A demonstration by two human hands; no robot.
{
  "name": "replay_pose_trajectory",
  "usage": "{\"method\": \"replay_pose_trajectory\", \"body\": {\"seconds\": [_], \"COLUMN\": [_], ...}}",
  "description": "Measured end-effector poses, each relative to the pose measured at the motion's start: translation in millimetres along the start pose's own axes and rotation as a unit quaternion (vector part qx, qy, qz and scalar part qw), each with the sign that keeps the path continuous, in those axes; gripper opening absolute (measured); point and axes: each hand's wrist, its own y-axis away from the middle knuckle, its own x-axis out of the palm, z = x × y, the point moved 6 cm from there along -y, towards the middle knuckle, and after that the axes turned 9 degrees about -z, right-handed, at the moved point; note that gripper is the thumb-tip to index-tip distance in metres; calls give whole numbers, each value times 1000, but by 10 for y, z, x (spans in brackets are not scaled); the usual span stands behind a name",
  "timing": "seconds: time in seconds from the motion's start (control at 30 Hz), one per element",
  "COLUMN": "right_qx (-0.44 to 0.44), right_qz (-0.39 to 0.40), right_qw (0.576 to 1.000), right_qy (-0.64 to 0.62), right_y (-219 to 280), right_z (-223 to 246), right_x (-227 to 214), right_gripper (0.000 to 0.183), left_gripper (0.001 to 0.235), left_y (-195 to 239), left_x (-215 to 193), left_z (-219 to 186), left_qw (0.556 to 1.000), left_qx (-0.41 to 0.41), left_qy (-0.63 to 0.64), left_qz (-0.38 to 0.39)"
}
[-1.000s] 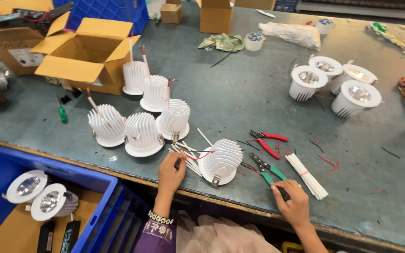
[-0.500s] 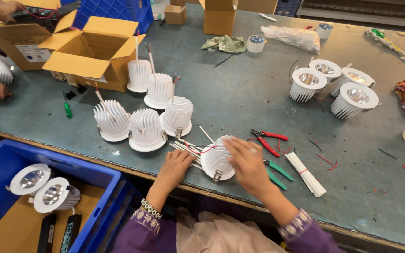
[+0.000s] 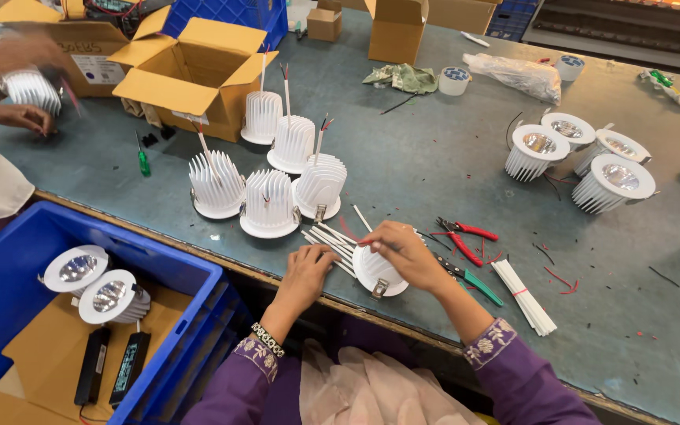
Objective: The person assembles LED light fixtures by inserting white plastic tubes into the housings and securing them with wire ties. They use pliers to cut the wires and ties, then place the finished units into a blue crate.
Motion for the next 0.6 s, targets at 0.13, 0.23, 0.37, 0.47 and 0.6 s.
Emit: {"method": "replay_pose_trajectory", "body": {"seconds": [0.13,0.23,0.37,0.47,0.6], "right_qx": [61,60,38,53,74], "right_qz": [-32,-68,-103,-132,-157], "right_qw": [974,961,960,959,946], "right_qy": [-218,-262,-258,-245,-274], "right_y": [27,79,49,9,12], "right_z": [8,57,153,224,331], "right_x": [-209,-399,-557,-592,-605], "right_gripper": [17,15,17,21,41], "left_gripper": [22,20,20,15,10], "left_y": [-5,-7,-60,-146,-306], "left_x": [3,23,53,117,30], "left_z": [27,61,103,144,71], "left_qw": [999,998,998,994,985], "left_qx": [-27,-44,-25,15,120], "left_qy": [16,29,14,-23,-69], "left_qz": [7,25,47,102,102]}}
